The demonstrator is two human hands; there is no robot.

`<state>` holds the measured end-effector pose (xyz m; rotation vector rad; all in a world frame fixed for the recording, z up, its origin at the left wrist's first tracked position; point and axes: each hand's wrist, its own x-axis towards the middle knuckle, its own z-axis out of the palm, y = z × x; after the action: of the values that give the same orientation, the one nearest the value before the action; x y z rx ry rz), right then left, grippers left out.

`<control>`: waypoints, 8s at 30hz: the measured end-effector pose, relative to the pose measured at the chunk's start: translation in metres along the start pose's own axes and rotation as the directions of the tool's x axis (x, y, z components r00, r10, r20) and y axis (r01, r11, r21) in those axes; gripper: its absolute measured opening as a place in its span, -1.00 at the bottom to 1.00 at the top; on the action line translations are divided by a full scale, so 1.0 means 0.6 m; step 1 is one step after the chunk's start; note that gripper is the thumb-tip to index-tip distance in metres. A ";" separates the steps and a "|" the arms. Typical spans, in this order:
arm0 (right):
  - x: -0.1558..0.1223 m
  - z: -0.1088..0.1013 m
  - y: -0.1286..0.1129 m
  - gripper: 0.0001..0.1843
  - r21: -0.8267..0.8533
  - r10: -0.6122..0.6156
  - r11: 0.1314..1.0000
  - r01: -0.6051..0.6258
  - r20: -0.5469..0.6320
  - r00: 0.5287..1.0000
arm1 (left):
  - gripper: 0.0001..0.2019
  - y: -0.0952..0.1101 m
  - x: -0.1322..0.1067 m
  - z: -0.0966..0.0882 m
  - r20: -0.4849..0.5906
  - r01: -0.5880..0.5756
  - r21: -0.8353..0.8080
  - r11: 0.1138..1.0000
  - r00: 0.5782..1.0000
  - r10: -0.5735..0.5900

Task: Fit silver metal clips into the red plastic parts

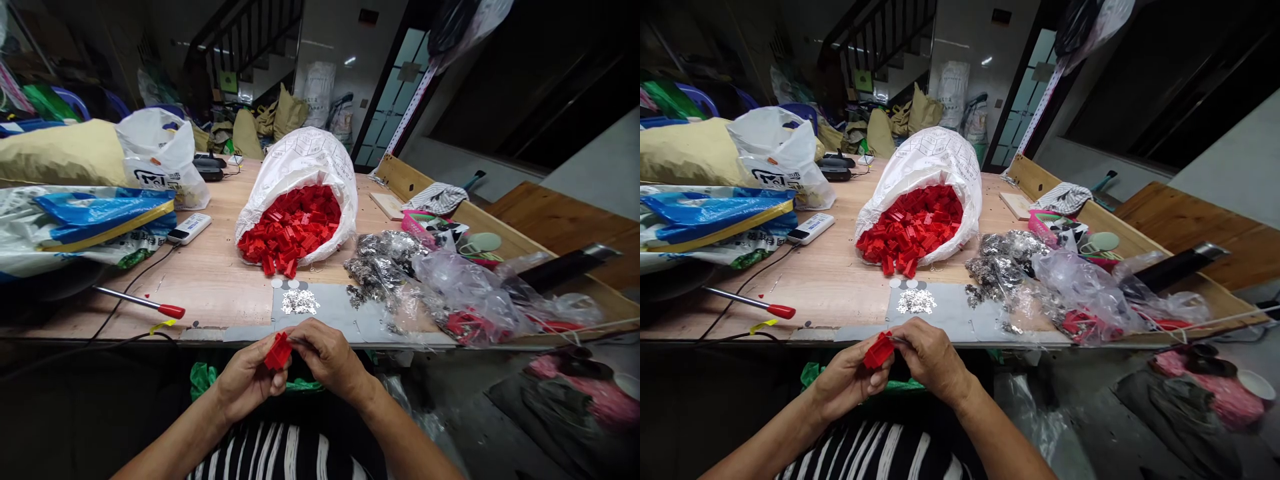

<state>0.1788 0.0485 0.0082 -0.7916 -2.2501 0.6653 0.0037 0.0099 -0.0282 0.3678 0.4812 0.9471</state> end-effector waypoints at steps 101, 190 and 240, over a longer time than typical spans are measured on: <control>0.023 -0.019 0.161 -0.96 -0.393 0.562 0.711 -0.583 -0.181 0.807 | -0.65 0.020 0.020 -0.046 -0.006 -0.295 0.891 0.345 0.752 0.659; -0.012 0.071 0.036 -0.82 -0.385 0.462 0.819 -0.426 0.001 0.887 | -0.70 0.038 0.073 -0.077 0.134 -0.274 0.932 0.237 0.869 0.477; -0.009 0.053 0.009 -0.67 -0.080 0.244 0.964 -0.253 -0.100 0.965 | -0.89 -0.003 0.018 -0.002 -0.320 -0.183 -0.191 0.964 0.940 0.115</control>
<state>0.1616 0.0411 -0.0184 -1.1413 -2.1322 0.6300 0.0097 0.0178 -0.0323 0.0551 0.6316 1.2020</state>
